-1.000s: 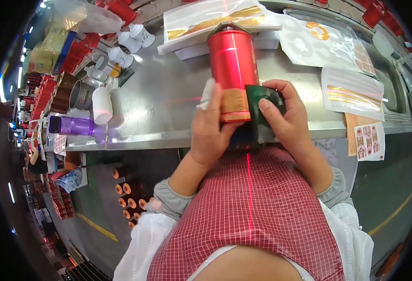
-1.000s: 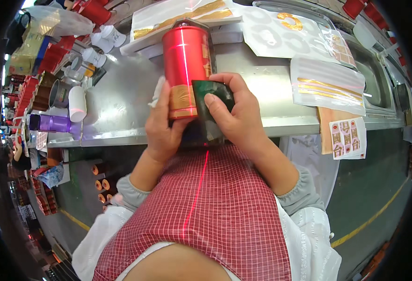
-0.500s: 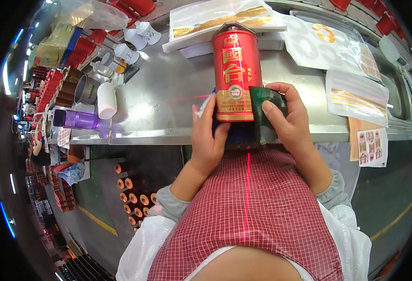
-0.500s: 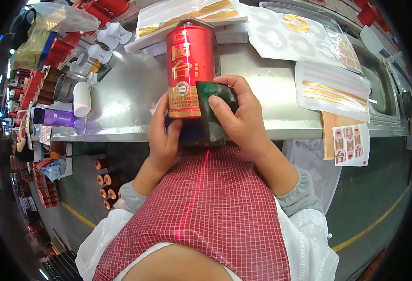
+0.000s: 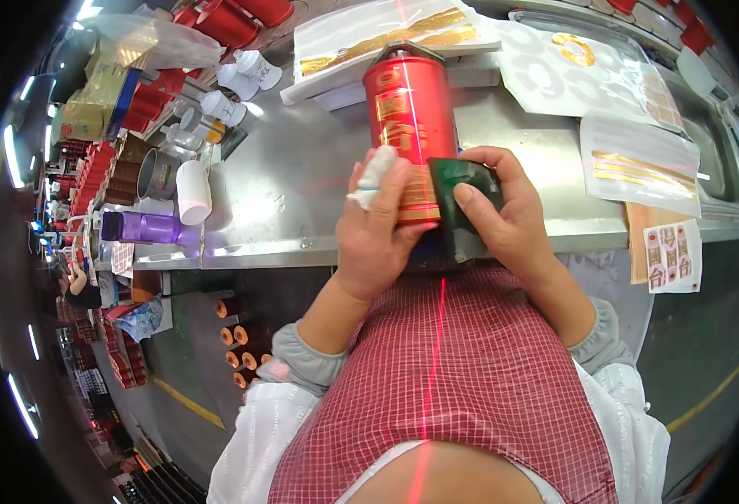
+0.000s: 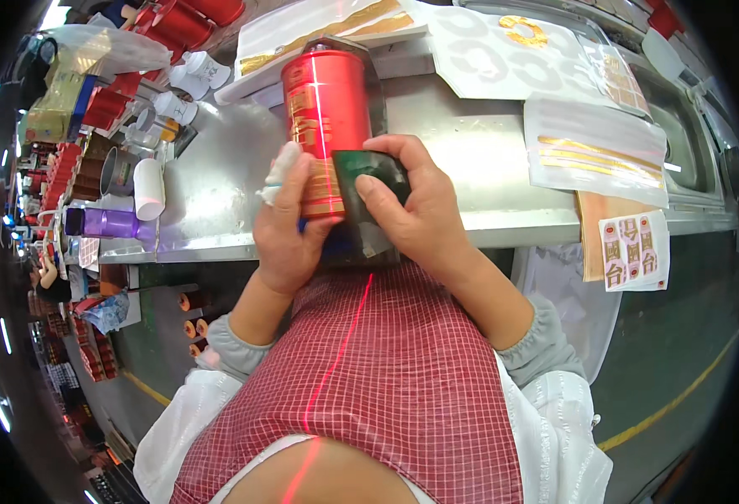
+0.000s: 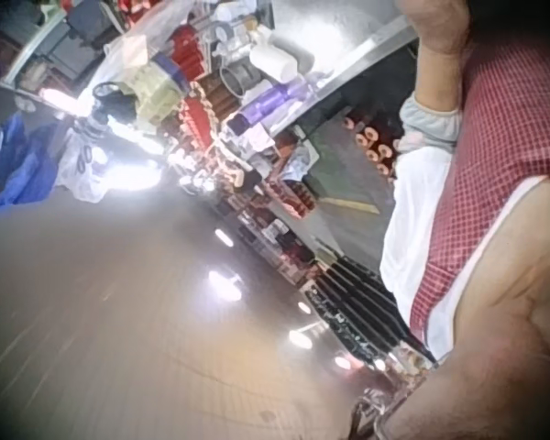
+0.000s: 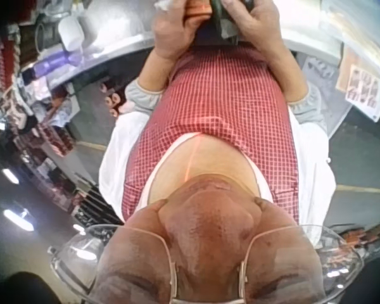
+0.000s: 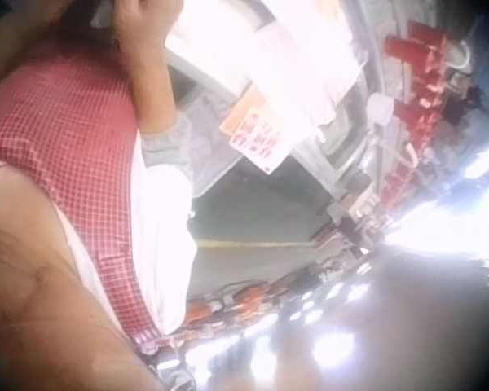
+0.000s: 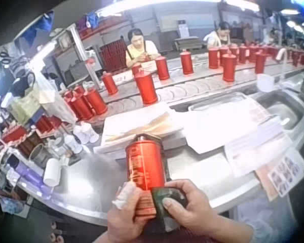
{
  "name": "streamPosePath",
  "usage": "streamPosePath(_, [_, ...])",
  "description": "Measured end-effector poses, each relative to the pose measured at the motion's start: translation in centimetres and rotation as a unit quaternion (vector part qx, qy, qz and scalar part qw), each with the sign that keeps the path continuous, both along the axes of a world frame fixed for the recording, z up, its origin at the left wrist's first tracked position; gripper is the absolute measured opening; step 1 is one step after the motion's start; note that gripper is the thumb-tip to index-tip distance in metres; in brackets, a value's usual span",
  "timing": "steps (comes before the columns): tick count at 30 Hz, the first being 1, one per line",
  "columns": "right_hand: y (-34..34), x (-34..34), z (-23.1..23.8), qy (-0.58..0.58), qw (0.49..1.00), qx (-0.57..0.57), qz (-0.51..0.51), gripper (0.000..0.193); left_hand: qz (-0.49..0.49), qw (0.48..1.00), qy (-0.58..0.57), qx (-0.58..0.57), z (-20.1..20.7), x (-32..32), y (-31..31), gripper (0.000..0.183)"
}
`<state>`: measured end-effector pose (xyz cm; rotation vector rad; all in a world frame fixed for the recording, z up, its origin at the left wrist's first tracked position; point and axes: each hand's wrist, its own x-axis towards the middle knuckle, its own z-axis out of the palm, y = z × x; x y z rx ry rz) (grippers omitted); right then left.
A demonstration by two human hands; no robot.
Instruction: The person applies gold decorative labels to a red cylindrical container. They use a green squeegee tool to smooth the labels and a wooden stick to press the edges, then place a circular gold sticker on the top of the container.
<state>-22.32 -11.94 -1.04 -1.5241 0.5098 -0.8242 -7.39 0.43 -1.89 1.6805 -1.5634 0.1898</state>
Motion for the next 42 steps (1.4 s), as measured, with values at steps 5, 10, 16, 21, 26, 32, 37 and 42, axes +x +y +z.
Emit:
streamPosePath(5, [-0.1, 0.0, -0.3, -0.002, 0.999, 0.031, 0.010, 0.033, 0.054, 0.996, 0.070, 0.031, -0.6, -0.4, 1.1, 0.070])
streamPosePath(10, [0.0, -0.3, -0.5, 0.012, 0.999, 0.031, -0.004, 0.034, 0.007, 0.996, -0.083, 0.020, 1.0, -0.3, -1.1, 0.074])
streamPosePath(16, [-0.2, -0.4, -0.4, 0.011, 1.000, 0.027, 0.004, 0.033, 0.035, 0.994, 0.063, 0.085, -0.5, 0.5, 1.3, 0.078])
streamPosePath(21, [-0.2, -0.9, -0.1, 0.046, 0.999, 0.027, 0.003, 0.033, 0.032, 0.996, -0.055, 0.058, 1.8, -0.6, -0.6, 0.075])
streamPosePath(26, [-0.3, -0.7, -0.2, 0.002, 0.999, 0.048, 0.023, 0.033, 0.018, 0.979, 0.161, 0.121, -2.4, 1.3, 2.4, 0.083])
streamPosePath(32, [-0.4, -0.9, -0.5, 0.000, 1.000, 0.013, 0.023, 0.032, 0.026, 0.999, 0.004, 0.044, 0.2, 0.2, -0.6, 0.091])
streamPosePath(37, [-2.3, -3.3, -0.4, 0.159, 0.987, 0.001, 0.013, 0.032, 0.017, 0.984, 0.166, 0.055, -0.9, 0.0, 0.0, 0.091])
streamPosePath(42, [-8.7, -7.9, 0.5, 0.123, 0.968, -0.206, -0.080, 0.042, 0.023, 0.988, 0.151, 0.030, -1.8, 0.1, -0.2, 0.093])
